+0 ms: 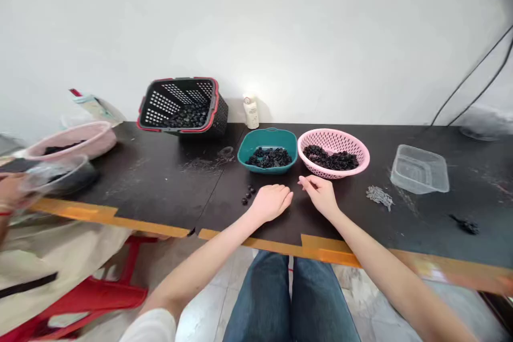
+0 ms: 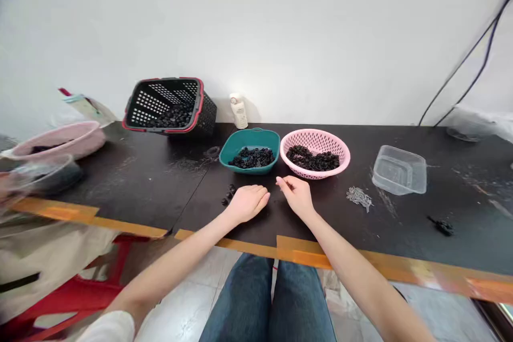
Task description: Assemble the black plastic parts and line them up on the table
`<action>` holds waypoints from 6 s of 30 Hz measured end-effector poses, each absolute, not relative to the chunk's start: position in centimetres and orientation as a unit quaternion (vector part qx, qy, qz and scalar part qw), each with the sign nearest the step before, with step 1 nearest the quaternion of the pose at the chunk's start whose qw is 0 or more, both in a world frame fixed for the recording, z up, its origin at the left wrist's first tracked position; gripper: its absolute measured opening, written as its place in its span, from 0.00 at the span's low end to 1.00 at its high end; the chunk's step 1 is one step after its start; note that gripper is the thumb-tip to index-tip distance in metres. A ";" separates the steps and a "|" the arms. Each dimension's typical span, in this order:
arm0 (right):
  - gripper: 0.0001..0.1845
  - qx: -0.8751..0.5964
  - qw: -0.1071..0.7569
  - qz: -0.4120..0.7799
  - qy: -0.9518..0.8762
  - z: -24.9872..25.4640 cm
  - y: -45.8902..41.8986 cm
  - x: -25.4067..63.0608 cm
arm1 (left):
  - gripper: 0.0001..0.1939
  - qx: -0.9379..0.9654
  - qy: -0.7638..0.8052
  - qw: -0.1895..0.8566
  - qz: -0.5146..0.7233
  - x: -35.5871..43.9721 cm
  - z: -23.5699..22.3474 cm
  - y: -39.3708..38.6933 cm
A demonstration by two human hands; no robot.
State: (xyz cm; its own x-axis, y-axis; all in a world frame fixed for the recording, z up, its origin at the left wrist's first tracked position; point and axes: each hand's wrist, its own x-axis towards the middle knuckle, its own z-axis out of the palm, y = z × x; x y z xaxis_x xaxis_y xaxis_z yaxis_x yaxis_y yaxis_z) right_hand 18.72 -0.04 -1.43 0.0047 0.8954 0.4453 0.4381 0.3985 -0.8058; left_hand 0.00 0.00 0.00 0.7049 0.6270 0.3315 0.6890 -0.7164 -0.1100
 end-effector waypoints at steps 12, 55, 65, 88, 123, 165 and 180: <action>0.20 -0.483 0.465 0.206 -0.713 -1.7 -0.6 18.7 | 0.21 -0.893 -0.386 0.226 -0.038 -7.9 0.6 -0.3; 0.21 -0.485 0.446 0.153 -0.736 -0.8 -0.4 19.1 | 0.19 -0.838 -0.459 0.098 -0.276 0.4 6.7 9.7; 0.22 -0.561 0.563 0.164 -0.584 4.4 -0.6 26.8 | 0.14 -0.899 -0.344 -0.094 -0.255 2.7 -1.2 1.8; 0.07 -0.716 0.083 0.142 -0.679 -1.0 -1.9 38.2 | 0.16 -0.876 -0.327 -0.210 -0.287 2.5 -0.8 2.1; 0.08 -0.653 0.106 0.129 -0.739 -0.9 -1.5 37.0 | 0.10 -0.882 -0.321 -0.208 -0.277 2.5 -1.4 2.4; 0.08 -0.434 0.482 0.225 -0.727 -1.0 -0.2 20.5 | 0.14 -0.451 -0.241 -0.776 -0.368 3.4 -3.1 2.4; 0.14 -0.491 0.498 0.189 -0.690 4.1 2.9 24.1 | 0.14 -0.407 -0.254 -0.798 -0.363 3.3 -2.7 2.8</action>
